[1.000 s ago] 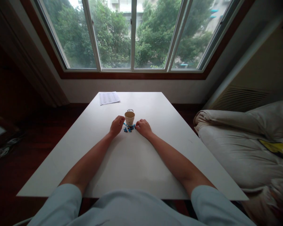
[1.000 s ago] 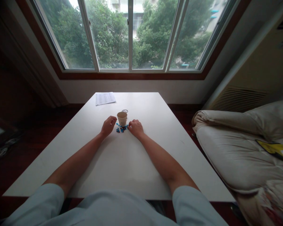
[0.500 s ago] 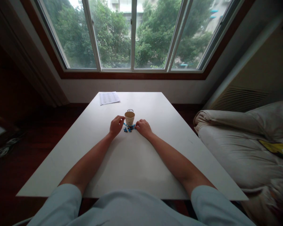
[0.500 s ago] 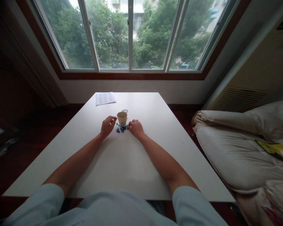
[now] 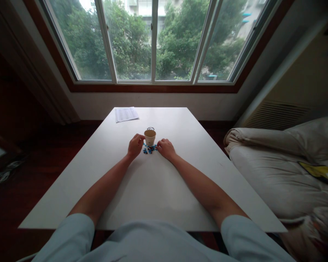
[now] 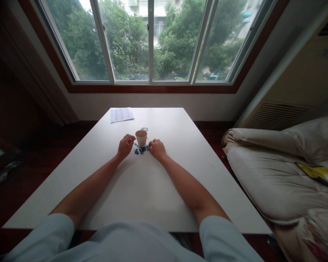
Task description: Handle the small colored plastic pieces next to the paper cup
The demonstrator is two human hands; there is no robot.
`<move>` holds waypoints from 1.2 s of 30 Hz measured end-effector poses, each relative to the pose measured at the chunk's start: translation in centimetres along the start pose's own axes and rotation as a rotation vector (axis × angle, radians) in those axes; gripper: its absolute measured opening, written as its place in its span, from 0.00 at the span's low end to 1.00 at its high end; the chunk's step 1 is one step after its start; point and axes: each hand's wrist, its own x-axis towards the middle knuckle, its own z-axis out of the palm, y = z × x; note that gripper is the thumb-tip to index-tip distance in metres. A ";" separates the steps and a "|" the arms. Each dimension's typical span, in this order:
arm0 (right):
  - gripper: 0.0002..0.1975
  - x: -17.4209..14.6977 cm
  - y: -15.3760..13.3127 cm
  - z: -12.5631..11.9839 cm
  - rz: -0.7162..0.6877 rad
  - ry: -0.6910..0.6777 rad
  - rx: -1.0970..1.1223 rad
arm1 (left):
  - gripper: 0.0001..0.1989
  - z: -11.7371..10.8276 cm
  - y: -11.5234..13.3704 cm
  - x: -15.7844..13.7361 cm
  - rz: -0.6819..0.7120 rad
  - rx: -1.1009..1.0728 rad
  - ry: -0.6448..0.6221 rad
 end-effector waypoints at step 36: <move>0.10 0.0 0.0 -0.1 -0.005 0.010 0.015 | 0.23 -0.7 1.7 -0.4 0.073 0.064 -0.053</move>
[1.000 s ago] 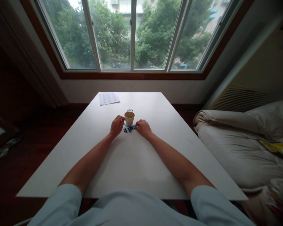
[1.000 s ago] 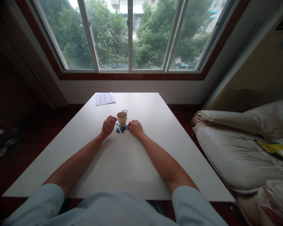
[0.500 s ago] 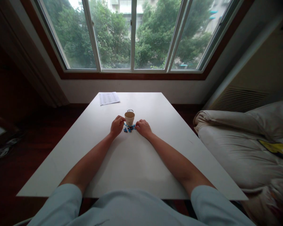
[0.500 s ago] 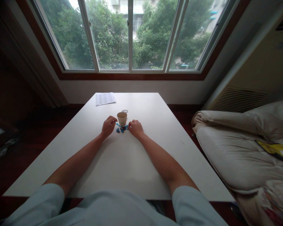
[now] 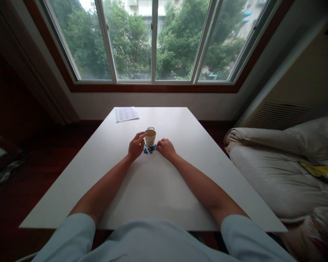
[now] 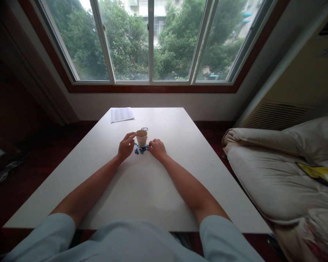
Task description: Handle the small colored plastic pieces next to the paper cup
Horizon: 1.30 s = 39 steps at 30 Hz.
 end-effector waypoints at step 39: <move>0.08 0.1 0.4 0.4 -0.004 0.020 0.066 | 0.13 0.8 -3.1 -0.3 -0.126 0.014 -0.012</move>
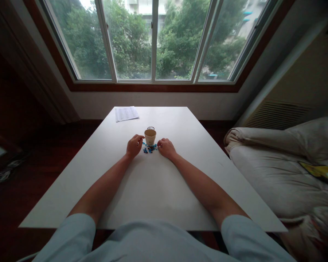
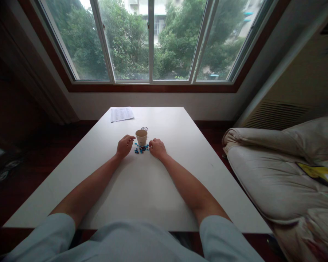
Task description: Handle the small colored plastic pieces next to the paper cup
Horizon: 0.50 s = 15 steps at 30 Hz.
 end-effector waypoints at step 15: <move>0.08 0.6 2.2 0.1 -0.198 -0.005 0.134 | 0.13 -0.8 -3.7 0.1 -0.097 -0.106 -0.508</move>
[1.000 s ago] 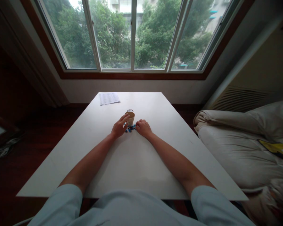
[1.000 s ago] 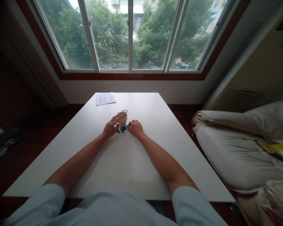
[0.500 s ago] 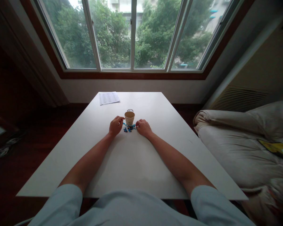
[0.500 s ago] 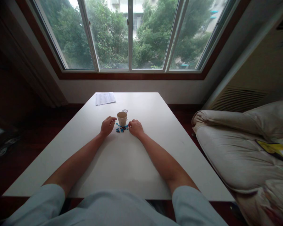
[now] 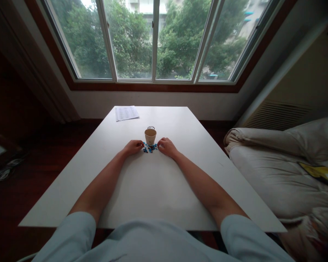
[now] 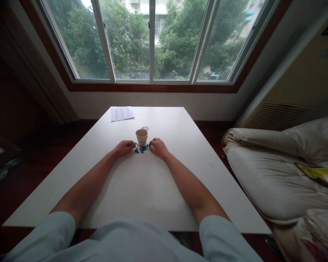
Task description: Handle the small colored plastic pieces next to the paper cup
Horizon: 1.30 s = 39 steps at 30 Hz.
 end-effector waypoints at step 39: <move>0.11 -0.1 -1.8 -0.3 -0.002 0.239 0.117 | 0.14 -0.7 0.9 -0.3 0.029 0.035 -0.106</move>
